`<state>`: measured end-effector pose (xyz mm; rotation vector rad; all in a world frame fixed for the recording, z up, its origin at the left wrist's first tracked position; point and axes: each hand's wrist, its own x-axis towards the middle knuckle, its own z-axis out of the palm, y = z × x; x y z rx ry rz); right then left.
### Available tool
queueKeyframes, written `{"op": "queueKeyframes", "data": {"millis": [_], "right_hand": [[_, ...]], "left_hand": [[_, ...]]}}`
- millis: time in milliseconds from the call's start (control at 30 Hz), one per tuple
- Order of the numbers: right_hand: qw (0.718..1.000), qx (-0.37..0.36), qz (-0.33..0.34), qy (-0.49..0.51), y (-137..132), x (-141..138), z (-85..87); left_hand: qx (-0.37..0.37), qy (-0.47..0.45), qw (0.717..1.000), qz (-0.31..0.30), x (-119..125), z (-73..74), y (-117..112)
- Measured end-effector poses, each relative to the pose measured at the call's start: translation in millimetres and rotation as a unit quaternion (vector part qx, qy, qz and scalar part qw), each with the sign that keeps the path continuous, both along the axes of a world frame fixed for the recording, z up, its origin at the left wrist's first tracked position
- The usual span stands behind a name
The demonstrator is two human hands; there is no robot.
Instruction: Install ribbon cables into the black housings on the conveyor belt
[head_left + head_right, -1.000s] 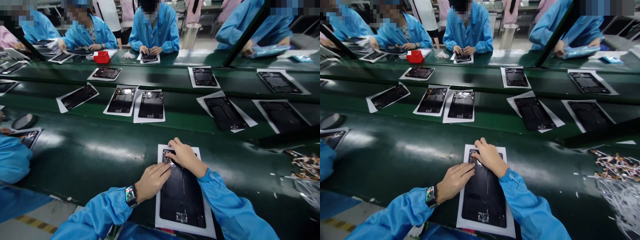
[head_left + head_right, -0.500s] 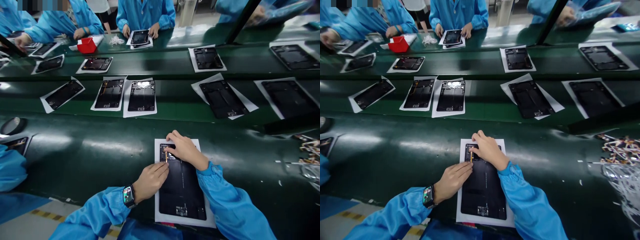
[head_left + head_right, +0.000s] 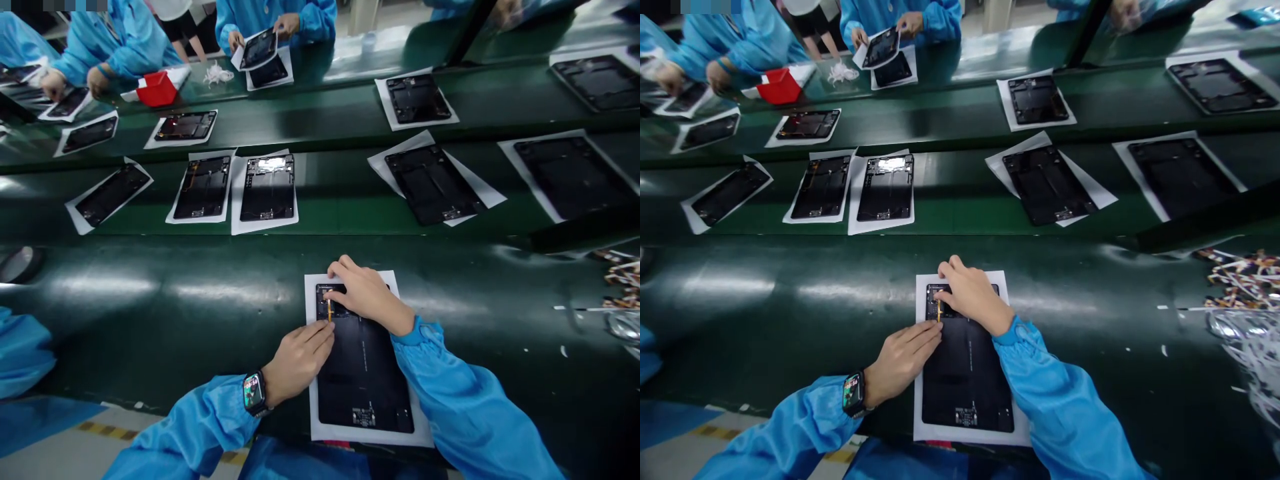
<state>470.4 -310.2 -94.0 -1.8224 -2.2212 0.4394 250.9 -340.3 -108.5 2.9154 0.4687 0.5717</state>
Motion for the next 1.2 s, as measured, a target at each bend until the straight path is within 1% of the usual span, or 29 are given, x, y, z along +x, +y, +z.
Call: {"op": "queueKeyframes", "data": {"millis": [300, 400, 467, 533, 633, 700, 767, 867, 967, 1033, 1133, 1200], "right_hand": [[1.0, -0.005, -0.001, 0.003, -0.5, -1.0, 1.6], [1.0, -0.01, -0.004, 0.004, 0.4, -2.7, 2.6], [1.0, -0.017, -0.008, 0.008, 0.5, -2.2, 5.0], [0.999, -0.025, -0.012, 0.034, -1.2, 1.1, 10.8], [0.994, -0.036, -0.001, 0.1, -9.1, 10.3, 26.8], [0.99, -0.052, 0.006, 0.13, -18.0, 16.6, 40.1], [0.987, -0.069, -0.005, 0.145, -29.1, 20.6, 51.9], [0.98, -0.094, -0.038, 0.172, -48.7, 21.0, 60.9], [0.975, -0.114, -0.077, 0.176, -69.8, 14.6, 58.2], [0.977, -0.103, -0.088, 0.163, -83.2, 6.7, 52.3], [0.983, -0.086, -0.061, 0.152, -98.5, -9.7, 41.9], [0.986, -0.082, -0.036, 0.139, -104.0, -22.1, 35.8]], "left_hand": [[-0.005, 0.025, 1.0, -0.009, 1.2, 4.0, 0.2], [-0.018, 0.042, 0.999, -0.01, 1.0, 4.8, -0.2], [-0.046, 0.043, 0.998, -0.012, -0.3, 7.0, 2.7], [-0.095, 0.031, 0.995, -0.018, -3.1, 10.4, 9.1], [-0.148, 0.015, 0.989, -0.024, -8.1, 15.7, 20.9], [-0.149, 0.027, 0.988, -0.033, -10.2, 18.5, 26.2], [-0.137, 0.055, 0.988, -0.05, -10.5, 20.9, 27.9], [-0.123, 0.094, 0.986, -0.065, -9.8, 24.5, 26.4], [-0.133, 0.097, 0.983, -0.075, -11.1, 26.7, 25.4], [-0.149, 0.084, 0.981, -0.086, -13.2, 26.5, 26.2], [-0.189, 0.051, 0.977, -0.089, -16.3, 25.0, 29.7], [-0.216, 0.024, 0.973, -0.074, -18.4, 24.3, 33.9]]}}
